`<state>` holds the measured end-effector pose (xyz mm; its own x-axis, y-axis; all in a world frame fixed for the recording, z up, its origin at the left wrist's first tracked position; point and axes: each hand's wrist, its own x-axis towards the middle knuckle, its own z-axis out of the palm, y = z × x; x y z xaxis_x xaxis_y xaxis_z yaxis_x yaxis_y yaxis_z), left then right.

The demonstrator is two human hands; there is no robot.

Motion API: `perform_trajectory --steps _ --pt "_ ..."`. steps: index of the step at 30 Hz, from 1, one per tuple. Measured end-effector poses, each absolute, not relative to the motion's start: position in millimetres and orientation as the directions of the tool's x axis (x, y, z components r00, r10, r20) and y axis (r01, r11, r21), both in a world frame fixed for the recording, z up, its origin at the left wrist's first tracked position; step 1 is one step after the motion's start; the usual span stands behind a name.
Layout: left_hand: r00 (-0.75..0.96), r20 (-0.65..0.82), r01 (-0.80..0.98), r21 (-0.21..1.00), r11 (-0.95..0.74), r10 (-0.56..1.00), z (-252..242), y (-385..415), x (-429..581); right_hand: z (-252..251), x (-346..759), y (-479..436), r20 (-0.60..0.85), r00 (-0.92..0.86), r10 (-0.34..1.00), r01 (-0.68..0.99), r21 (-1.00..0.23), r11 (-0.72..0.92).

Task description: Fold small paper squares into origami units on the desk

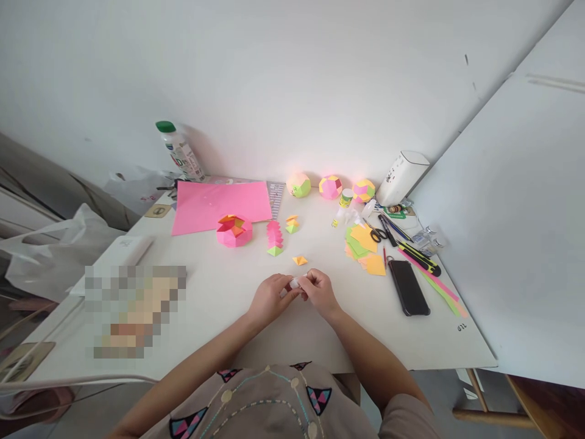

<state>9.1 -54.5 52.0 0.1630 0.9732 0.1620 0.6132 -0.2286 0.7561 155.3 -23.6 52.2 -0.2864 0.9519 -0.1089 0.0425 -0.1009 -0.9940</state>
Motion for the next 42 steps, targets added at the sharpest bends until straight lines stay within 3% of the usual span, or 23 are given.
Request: perform_trajectory --steps 4,13,24,28,31,35,42 --pt "0.142 0.24 0.702 0.66 -0.268 0.96 46.0 -52.9 7.5 48.6 155.8 -20.6 -0.152 -0.291 0.945 0.034 -0.988 -0.148" --pt "0.132 0.212 0.706 0.666 -0.242 0.968 47.3 -58.9 10.7 55.1 159.2 -18.5 -0.163 -0.42 0.893 -0.02 -0.982 -0.189" --pt "0.084 0.359 0.651 0.686 -0.324 0.929 44.9 -61.6 13.8 50.6 161.7 -15.4 -0.174 -0.426 0.888 -0.215 -0.934 -0.285" --pt "0.058 0.249 0.533 0.811 -0.241 0.967 52.6 -63.1 13.8 50.3 161.5 -16.8 -0.056 -0.434 0.899 -0.295 -0.934 -0.201" --pt "0.138 0.119 0.305 0.939 -0.157 0.983 62.6 -62.5 13.0 48.5 162.4 -18.4 0.021 -0.453 0.891 -0.295 -0.947 -0.128" --pt "0.253 0.104 0.062 0.99 -0.123 0.962 67.7 -59.9 12.3 50.1 163.9 -20.8 0.12 -0.452 0.884 -0.269 -0.963 -0.007" --pt "0.252 0.071 0.065 0.994 -0.09 0.965 59.6 -58.4 12.8 61.0 159.3 -28.9 0.385 -0.406 0.829 -0.103 -0.92 0.377"
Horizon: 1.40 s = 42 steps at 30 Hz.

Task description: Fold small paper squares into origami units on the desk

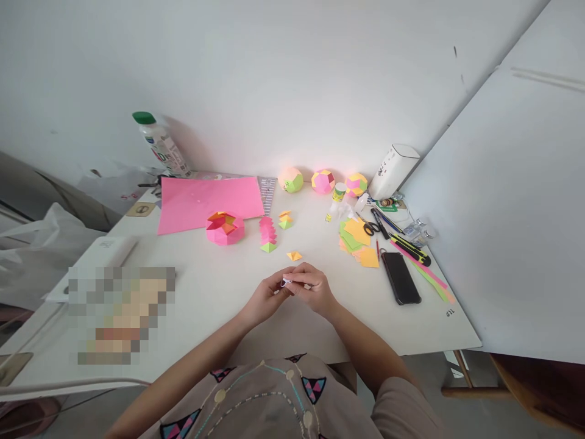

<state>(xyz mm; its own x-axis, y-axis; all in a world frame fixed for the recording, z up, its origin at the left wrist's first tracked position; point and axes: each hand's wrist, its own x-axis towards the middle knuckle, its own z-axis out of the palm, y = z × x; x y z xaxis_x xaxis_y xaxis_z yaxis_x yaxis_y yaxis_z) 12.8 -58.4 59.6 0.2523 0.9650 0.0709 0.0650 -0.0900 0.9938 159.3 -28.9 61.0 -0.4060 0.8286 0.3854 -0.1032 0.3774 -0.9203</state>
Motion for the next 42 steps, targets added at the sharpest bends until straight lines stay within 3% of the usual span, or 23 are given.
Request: perform_trajectory --steps 6,18,21,24,27,29,31,35,40,42 --pt "0.282 0.068 0.058 0.994 -0.088 0.957 58.2 -58.6 12.8 61.8 156.8 -31.6 0.437 -0.385 0.813 -0.008 -0.882 0.47" --pt "0.207 0.013 0.157 0.986 -0.046 0.978 50.2 -60.6 17.0 57.7 156.1 -30.5 0.31 -0.341 0.887 0.066 -0.934 0.352" --pt "0.152 -0.023 0.277 0.961 -0.02 0.988 40.5 -64.1 18.4 54.4 161.6 -21.3 0.301 -0.268 0.915 0.127 -0.931 0.344" --pt "0.168 0.091 0.516 0.84 -0.166 0.982 32.1 -67.1 20.2 46.7 176.5 3.4 0.327 -0.063 0.943 0.236 -0.913 0.333" --pt "0.295 0.177 0.709 0.619 -0.339 0.939 30.3 -68.9 22.7 37.1 197.0 38.0 0.372 0.108 0.922 0.484 -0.83 0.278" --pt "0.377 0.142 0.767 0.506 -0.395 0.915 33.4 -69.2 23.9 33.7 209.7 60.0 0.307 0.024 0.951 0.678 -0.705 0.21" --pt "0.457 0.092 0.777 0.443 -0.447 0.885 38.6 -68.8 24.1 35.6 220.3 78.8 0.262 -0.05 0.964 0.722 -0.657 0.216" --pt "0.572 0.008 0.753 0.391 -0.529 0.82 47.4 -66.3 22.2 52.7 235.2 111.2 0.276 -0.055 0.959 0.784 -0.583 0.213" --pt "0.597 -0.017 0.744 0.385 -0.546 0.802 46.6 -63.8 21.4 58.1 245.0 152.8 0.322 -0.002 0.947 0.862 -0.48 0.165" --pt "0.599 -0.025 0.743 0.39 -0.544 0.801 44.6 -63.2 21.2 49.9 247.4 167.2 0.338 -0.057 0.939 0.912 -0.366 0.187"
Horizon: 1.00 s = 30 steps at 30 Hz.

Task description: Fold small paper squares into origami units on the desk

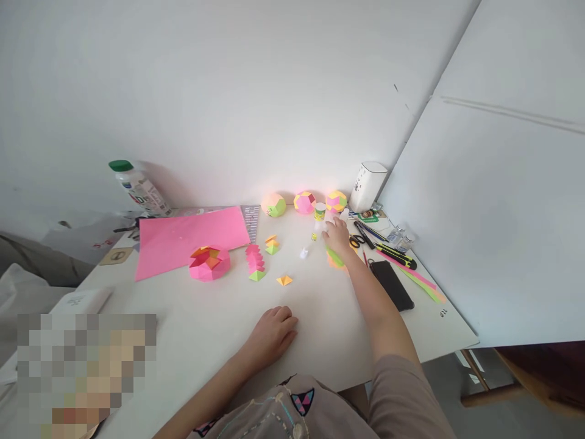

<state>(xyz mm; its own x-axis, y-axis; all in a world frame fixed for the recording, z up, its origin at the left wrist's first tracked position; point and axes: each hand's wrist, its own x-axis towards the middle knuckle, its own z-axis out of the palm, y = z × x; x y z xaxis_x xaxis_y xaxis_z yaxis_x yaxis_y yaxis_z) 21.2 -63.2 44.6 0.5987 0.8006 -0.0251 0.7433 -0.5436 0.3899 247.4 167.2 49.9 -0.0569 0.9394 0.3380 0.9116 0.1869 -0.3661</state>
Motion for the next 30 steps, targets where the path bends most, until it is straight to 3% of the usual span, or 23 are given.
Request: perform_trajectory --steps 3,6,15,23,25,28,30 --pt "0.595 -0.029 0.742 0.403 -0.536 0.803 42.5 -62.0 20.5 35.5 250.0 183.9 0.324 -0.203 0.924 0.945 -0.182 0.271" --pt "0.593 -0.023 0.739 0.41 -0.534 0.805 41.4 -61.1 20.3 26.4 251.3 196.9 0.307 -0.251 0.918 0.942 -0.14 0.304" --pt "0.589 -0.015 0.737 0.42 -0.53 0.808 40.4 -60.2 20.0 33.9 253.0 227.4 0.333 -0.275 0.902 0.927 -0.157 0.34" --pt "0.595 -0.037 0.744 0.402 -0.533 0.803 42.7 -60.8 20.7 39.4 245.6 160.0 0.444 -0.104 0.89 0.944 -0.237 0.228" --pt "0.596 -0.027 0.742 0.4 -0.538 0.803 42.2 -61.3 21.1 37.9 235.6 134.5 0.436 -0.146 0.888 0.931 -0.242 0.272" --pt "0.596 -0.014 0.742 0.392 -0.544 0.803 41.2 -61.3 21.1 36.9 212.6 110.2 0.432 -0.36 0.827 0.83 -0.256 0.495" --pt "0.596 -0.008 0.74 0.394 -0.545 0.803 40.6 -60.5 20.8 35.5 197.2 104.9 0.386 -0.41 0.826 0.808 -0.265 0.525"
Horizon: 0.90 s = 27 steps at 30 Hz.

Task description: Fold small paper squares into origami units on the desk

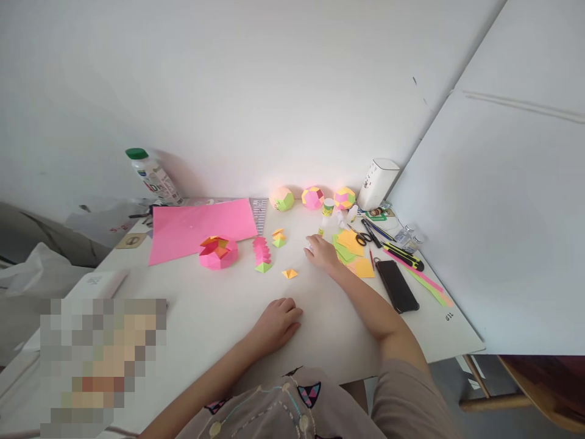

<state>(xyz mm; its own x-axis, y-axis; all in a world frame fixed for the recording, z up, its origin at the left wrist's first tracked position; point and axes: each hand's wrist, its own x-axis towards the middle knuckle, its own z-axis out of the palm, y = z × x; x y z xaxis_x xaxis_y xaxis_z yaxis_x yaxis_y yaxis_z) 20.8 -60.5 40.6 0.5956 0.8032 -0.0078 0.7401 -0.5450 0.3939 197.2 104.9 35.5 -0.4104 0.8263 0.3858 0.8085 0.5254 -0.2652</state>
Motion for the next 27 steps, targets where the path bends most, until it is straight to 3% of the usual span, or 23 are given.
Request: perform_trajectory --steps 4,13,19,21,23,25,27 --pt "0.604 0.003 0.726 0.411 -0.552 0.797 39.9 -58.1 19.1 32.1 185.6 107.6 0.295 -0.347 0.89 0.835 -0.335 0.437" --pt "0.614 0.041 0.714 0.399 -0.576 0.789 37.0 -55.3 19.0 53.2 243.3 153.0 0.385 0.125 0.915 0.92 -0.391 0.039" --pt "0.554 0.081 0.743 0.401 -0.536 0.829 35.2 -48.3 14.1 60.1 239.3 148.7 0.388 0.137 0.912 0.925 -0.38 0.022" --pt "0.465 0.106 0.789 0.401 -0.466 0.879 35.9 -46.1 11.2 56.4 226.1 124.7 0.474 0.058 0.879 0.933 -0.338 0.121" --pt "0.374 0.147 0.817 0.416 -0.4 0.916 36.4 -45.1 8.9 49.3 211.0 96.5 0.496 -0.2 0.845 0.873 -0.302 0.383" --pt "0.312 0.188 0.827 0.429 -0.363 0.931 36.2 -45.3 7.7 40.7 196.4 71.8 0.408 -0.536 0.739 0.7 -0.275 0.659" --pt "0.276 0.222 0.832 0.432 -0.348 0.935 35.1 -46.1 7.3 32.3 184.3 56.3 0.302 -0.734 0.608 0.567 -0.219 0.794"
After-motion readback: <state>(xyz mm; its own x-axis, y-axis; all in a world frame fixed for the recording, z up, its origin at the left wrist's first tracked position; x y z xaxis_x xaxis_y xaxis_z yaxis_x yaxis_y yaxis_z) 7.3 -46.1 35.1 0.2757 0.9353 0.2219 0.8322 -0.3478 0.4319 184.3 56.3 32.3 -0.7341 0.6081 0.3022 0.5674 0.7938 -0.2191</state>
